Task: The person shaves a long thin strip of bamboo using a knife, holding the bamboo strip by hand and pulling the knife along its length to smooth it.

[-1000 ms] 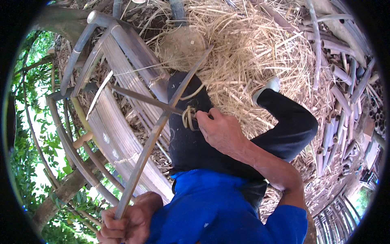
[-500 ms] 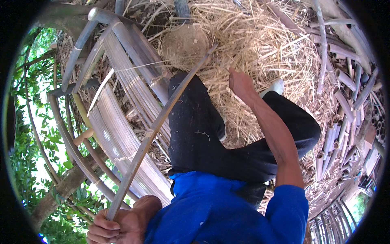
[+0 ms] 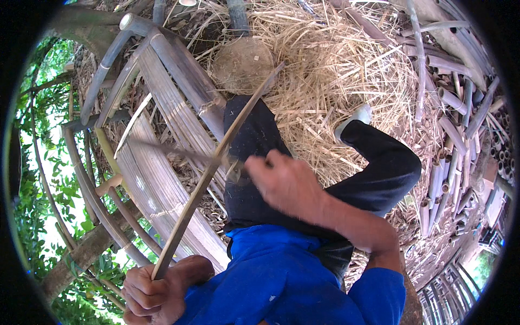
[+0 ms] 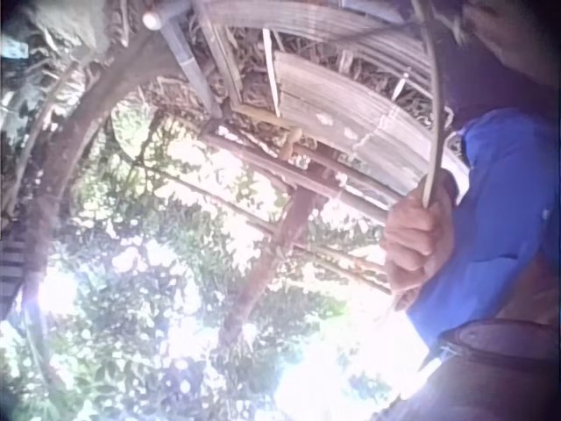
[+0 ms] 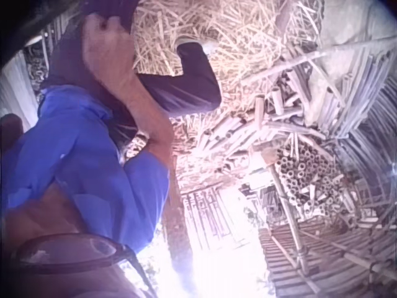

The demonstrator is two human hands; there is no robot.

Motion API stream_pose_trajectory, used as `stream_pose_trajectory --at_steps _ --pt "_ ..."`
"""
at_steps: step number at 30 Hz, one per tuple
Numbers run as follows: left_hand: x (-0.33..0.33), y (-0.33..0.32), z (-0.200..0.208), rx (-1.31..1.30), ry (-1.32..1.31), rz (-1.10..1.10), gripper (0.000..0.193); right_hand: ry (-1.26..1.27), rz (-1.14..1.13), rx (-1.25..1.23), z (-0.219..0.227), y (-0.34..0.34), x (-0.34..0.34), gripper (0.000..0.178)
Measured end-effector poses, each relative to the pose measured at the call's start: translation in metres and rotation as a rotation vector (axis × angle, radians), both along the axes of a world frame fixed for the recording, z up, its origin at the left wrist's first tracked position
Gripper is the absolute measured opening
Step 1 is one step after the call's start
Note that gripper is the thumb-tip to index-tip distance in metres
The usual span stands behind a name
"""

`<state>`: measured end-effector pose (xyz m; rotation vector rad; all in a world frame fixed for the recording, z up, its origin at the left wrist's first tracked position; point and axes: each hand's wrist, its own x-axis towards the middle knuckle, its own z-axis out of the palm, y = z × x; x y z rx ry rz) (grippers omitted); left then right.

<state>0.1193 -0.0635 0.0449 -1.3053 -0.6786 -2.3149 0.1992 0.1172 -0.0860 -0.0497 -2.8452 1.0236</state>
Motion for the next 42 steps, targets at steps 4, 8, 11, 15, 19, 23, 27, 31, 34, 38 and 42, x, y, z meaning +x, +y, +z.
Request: stream_pose_trajectory --at_steps 4,8,11,15,19,23,27,31,34,38,42 --pt "0.000 -0.002 0.003 -0.055 -0.005 -0.011 0.040 -0.201 -0.035 -0.003 -0.020 0.016 -0.002 0.011" --pt "0.001 -0.014 -0.003 -0.068 -0.020 -0.040 0.038 -0.118 -0.035 -0.098 -0.038 0.019 -0.009 0.009" --pt "-0.003 -0.010 -0.002 -0.085 -0.013 -0.044 0.038 -0.224 -0.181 -0.005 -0.129 0.058 -0.030 0.011" --pt "-0.008 -0.012 -0.002 -0.127 0.011 -0.169 0.038 -0.291 -0.280 -0.018 -0.233 0.109 -0.047 0.015" --pt "0.001 -0.005 0.007 -0.171 -0.106 0.003 0.039 -0.457 -0.379 0.131 -0.243 0.130 -0.055 0.018" --pt "-0.001 -0.004 0.015 -0.054 -0.051 0.390 0.044 -0.334 -0.344 -0.021 -0.157 0.100 -0.053 0.020" --pt "0.000 0.007 0.013 -0.055 -0.012 0.360 0.045 -0.402 -0.328 -0.153 -0.076 0.063 -0.020 0.022" --pt "0.007 0.007 0.013 -0.187 -0.135 0.633 0.047 -0.137 -0.359 -0.006 -0.053 0.019 0.011 0.020" --pt "0.015 0.012 0.016 -0.130 -0.153 0.588 0.045 -0.021 -0.224 -0.062 0.002 -0.020 0.015 0.015" --pt "0.019 0.015 0.012 -0.125 -0.216 0.583 0.040 0.336 -0.054 0.095 0.054 -0.048 0.026 0.014" --pt "0.022 0.017 0.012 -0.150 -0.190 0.615 0.039 0.094 -0.141 0.063 0.028 -0.041 0.021 0.013"
